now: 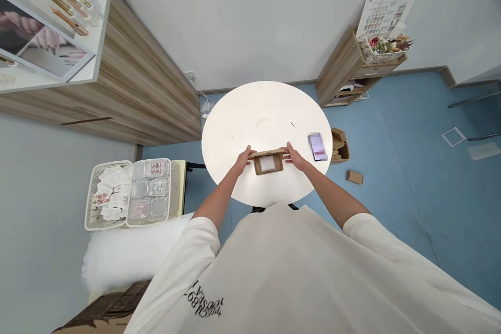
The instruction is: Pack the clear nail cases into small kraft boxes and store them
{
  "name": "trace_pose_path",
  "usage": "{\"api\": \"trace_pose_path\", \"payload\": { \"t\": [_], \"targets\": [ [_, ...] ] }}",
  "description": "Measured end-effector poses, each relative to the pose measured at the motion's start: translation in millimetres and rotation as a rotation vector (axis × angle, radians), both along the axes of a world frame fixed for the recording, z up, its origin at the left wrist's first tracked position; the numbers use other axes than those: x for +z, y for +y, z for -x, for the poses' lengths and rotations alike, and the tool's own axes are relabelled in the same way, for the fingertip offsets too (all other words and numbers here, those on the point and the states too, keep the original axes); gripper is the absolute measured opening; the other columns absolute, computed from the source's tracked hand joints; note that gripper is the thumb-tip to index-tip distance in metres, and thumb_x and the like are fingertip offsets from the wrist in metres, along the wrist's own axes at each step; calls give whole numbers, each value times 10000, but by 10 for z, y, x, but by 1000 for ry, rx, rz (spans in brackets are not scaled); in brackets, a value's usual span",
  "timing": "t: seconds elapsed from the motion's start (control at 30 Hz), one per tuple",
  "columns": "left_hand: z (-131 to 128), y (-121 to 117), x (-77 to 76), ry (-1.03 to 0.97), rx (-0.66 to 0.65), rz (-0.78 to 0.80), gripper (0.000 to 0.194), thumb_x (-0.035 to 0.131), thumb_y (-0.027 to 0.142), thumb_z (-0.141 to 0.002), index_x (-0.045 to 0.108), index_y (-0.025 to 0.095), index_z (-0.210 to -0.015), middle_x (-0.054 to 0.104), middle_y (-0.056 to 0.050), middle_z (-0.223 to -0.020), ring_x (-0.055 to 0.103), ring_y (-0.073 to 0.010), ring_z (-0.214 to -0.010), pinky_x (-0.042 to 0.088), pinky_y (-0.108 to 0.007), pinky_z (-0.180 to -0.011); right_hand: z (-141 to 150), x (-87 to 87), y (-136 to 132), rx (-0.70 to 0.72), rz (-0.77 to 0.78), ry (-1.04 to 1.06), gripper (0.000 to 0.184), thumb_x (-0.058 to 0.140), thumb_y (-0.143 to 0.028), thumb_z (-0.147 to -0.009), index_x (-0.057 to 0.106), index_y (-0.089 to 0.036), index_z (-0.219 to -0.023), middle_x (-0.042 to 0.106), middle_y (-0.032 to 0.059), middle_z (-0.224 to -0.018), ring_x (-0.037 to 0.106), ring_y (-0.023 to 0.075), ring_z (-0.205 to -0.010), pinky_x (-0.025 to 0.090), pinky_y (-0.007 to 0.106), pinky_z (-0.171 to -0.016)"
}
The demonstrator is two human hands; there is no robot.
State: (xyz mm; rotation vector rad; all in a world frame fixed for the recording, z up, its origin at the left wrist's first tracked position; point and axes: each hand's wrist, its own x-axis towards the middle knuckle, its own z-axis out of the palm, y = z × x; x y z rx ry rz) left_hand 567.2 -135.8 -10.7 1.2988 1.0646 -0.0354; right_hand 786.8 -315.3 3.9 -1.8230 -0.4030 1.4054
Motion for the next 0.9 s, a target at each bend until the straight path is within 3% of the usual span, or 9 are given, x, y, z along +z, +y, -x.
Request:
{"api": "trace_pose_path", "payload": {
  "t": [0.17,0.27,0.47,0.63,0.9],
  "targets": [
    [146,-274,-68,-2,-8,-68,433,502,583,-941,680,223,-1103,670,-103,-1272,640,-238,-1104,516,-314,-838,179,5,-182,67,-3,-86,616,290,-651,-1000,668,-238,-1256,629,81,-1342,624,225,-1115,516,327,-916],
    [239,-484,-165,55,-19,-206,320,631,407,-890,641,221,-1150,637,-107,-1284,641,-226,-1096,525,-312,-856,302,-48,-322,113,-15,-230,466,425,-541,-994,661,-229,-1247,641,84,-1316,622,217,-1105,503,334,-947],
    [377,-863,-245,138,-181,-561,349,579,162,-850,607,243,-1189,564,-95,-1327,565,-236,-1218,474,-376,-1015,538,-177,-563,294,17,-576,447,529,-322,-949,560,-278,-1393,500,86,-1455,555,223,-1235,472,373,-1018],
    [476,-1052,-272,247,-273,-627,412,535,146,-866,586,278,-1252,552,-102,-1371,524,-285,-1277,436,-440,-1048,701,-286,-674,444,153,-703,431,526,-293,-945,592,-260,-1370,414,94,-1544,446,267,-1366,397,423,-1099],
    [537,-1158,-289,199,-335,-616,601,583,198,-835,449,261,-1417,550,-127,-1417,504,-312,-1314,334,-481,-1104,755,-350,-704,480,161,-697,554,553,-285,-896,497,-269,-1447,515,71,-1488,477,280,-1321,375,446,-1090]
  ]
}}
